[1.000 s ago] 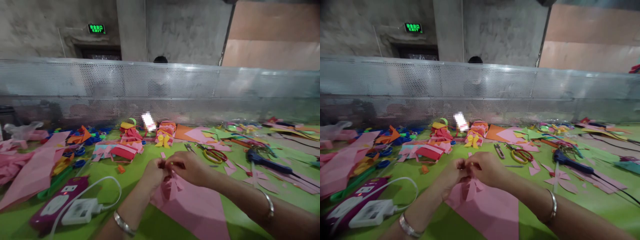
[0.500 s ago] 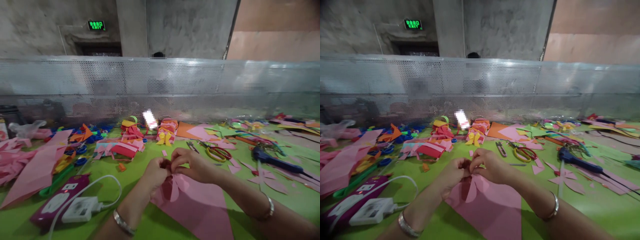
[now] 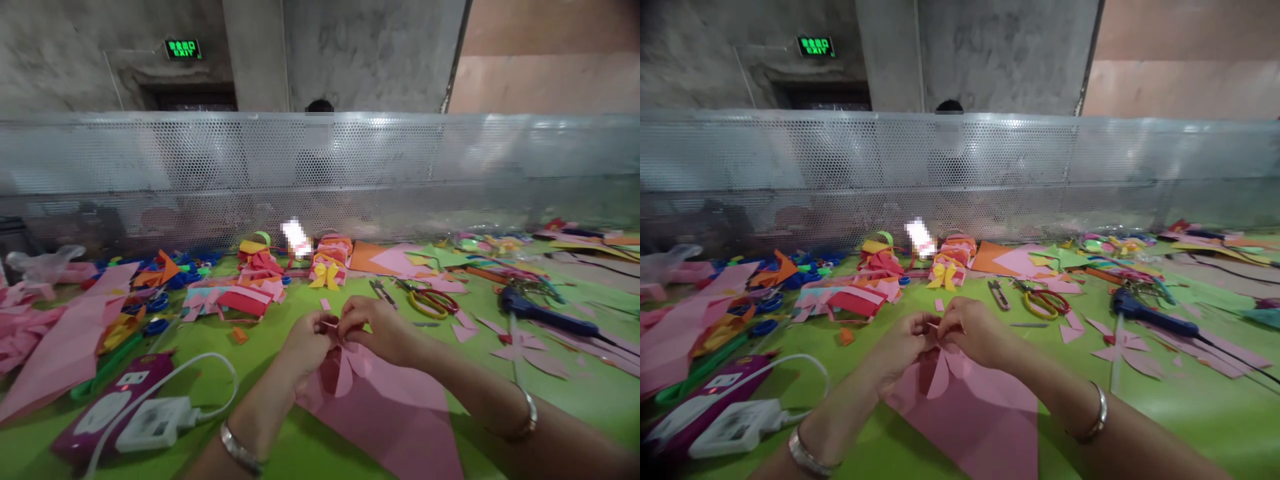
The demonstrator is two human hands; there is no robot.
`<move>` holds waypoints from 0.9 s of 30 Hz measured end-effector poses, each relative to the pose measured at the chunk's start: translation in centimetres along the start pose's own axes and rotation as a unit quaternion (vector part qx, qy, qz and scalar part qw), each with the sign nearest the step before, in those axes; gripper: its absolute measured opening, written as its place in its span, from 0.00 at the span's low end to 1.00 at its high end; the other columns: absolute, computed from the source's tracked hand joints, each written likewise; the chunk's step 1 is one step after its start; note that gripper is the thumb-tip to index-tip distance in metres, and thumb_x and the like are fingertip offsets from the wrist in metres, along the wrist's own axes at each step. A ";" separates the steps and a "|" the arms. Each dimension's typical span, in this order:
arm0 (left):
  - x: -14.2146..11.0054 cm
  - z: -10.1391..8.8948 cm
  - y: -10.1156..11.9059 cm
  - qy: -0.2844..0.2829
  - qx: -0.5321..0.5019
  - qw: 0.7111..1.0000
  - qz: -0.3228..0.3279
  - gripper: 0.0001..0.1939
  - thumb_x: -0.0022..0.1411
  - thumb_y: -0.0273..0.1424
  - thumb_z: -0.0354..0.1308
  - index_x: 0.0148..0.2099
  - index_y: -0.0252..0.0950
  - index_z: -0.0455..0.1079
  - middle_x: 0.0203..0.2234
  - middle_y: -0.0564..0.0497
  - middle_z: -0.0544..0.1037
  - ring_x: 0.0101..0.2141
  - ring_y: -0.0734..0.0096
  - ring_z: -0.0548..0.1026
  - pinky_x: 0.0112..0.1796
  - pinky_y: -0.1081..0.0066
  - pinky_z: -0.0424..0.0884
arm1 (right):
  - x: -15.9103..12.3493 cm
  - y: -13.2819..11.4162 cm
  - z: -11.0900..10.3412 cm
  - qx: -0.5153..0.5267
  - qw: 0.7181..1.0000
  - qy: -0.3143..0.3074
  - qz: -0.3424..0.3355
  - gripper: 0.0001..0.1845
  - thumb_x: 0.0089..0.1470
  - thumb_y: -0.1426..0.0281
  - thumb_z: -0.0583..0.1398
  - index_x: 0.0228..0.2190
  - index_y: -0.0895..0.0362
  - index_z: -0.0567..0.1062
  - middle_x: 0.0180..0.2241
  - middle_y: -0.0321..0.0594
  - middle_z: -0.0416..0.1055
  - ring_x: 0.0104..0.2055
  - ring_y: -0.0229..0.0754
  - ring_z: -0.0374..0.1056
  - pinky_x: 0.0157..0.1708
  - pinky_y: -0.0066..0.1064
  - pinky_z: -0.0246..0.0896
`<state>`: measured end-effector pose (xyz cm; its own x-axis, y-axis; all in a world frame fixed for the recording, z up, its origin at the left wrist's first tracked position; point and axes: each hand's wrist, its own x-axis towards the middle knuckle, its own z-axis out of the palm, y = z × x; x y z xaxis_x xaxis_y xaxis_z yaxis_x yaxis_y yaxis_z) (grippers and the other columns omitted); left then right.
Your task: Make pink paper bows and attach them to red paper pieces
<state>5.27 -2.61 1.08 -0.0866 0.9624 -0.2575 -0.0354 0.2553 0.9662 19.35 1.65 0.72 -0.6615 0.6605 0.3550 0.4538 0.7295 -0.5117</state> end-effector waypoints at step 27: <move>0.0 -0.1 -0.1 -0.011 0.022 1.000 0.019 0.13 0.45 0.13 0.55 0.33 0.32 0.68 0.24 0.54 0.73 0.24 0.77 0.70 0.27 0.76 0.67 | -0.3 -0.4 -0.1 -0.121 0.990 -0.028 -0.062 0.11 0.43 0.83 0.55 0.24 0.59 0.75 0.30 0.40 0.67 0.31 0.37 0.62 0.32 0.27 0.56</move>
<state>5.17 -2.66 0.96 -0.0655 0.9731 -0.2211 0.0119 0.2223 0.9749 19.41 1.19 0.95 -0.7494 0.5582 0.3562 0.4934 0.8295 -0.2618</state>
